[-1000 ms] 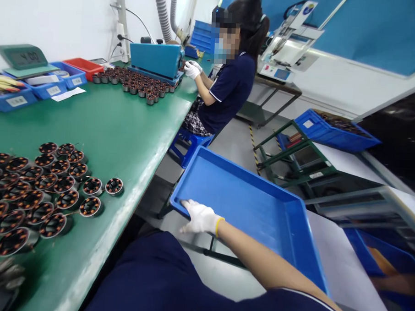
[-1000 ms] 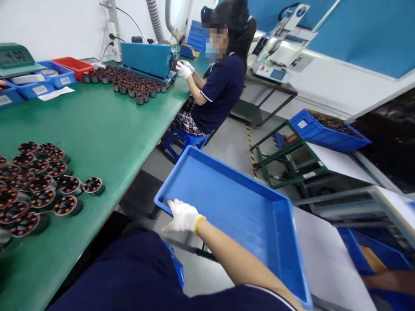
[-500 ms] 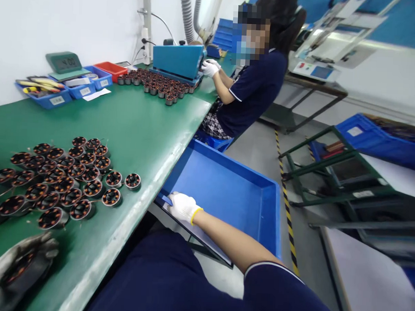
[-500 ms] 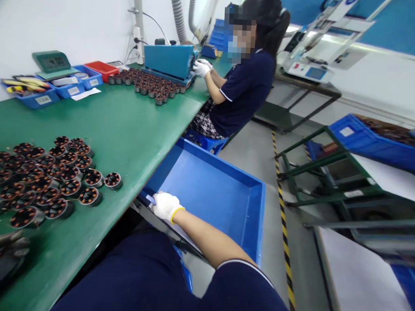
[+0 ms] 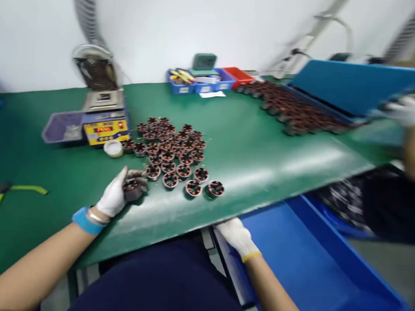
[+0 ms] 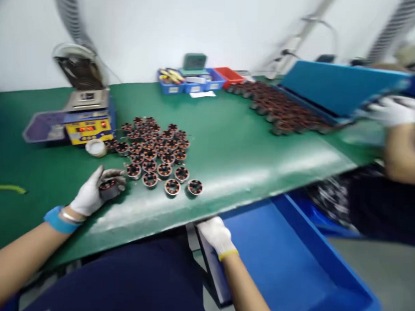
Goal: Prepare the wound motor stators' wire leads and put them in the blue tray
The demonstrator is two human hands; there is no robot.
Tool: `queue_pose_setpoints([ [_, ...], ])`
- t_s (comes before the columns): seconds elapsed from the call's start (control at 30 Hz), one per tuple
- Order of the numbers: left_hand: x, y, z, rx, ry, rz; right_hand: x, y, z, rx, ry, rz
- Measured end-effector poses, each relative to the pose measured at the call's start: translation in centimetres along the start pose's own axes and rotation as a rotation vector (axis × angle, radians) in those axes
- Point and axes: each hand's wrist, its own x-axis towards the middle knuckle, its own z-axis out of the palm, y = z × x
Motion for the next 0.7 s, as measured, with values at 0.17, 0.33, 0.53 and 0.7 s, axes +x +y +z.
queue_pose_setpoints([
  [0.17, 0.7, -0.9, -1.3, -0.107, 0.028, 0.239, -3.5, 2.4, 0.8, 0.216, 0.597, 0.045],
  [0.33, 0.0, -1.4, -2.0, -0.108, 0.037, 0.502, -7.7, -3.7, -3.0, 0.299, 0.845, -0.798],
  [0.53, -1.5, -1.8, -1.8, -0.123, 0.066, 0.739, -6.5, -21.6, -6.0, 0.225, 0.627, -1.184],
  [0.7, -1.3, -1.9, -3.0, -0.026, 0.042, 0.930, -3.8, -27.4, -4.4, 0.408, 0.449, -1.274],
])
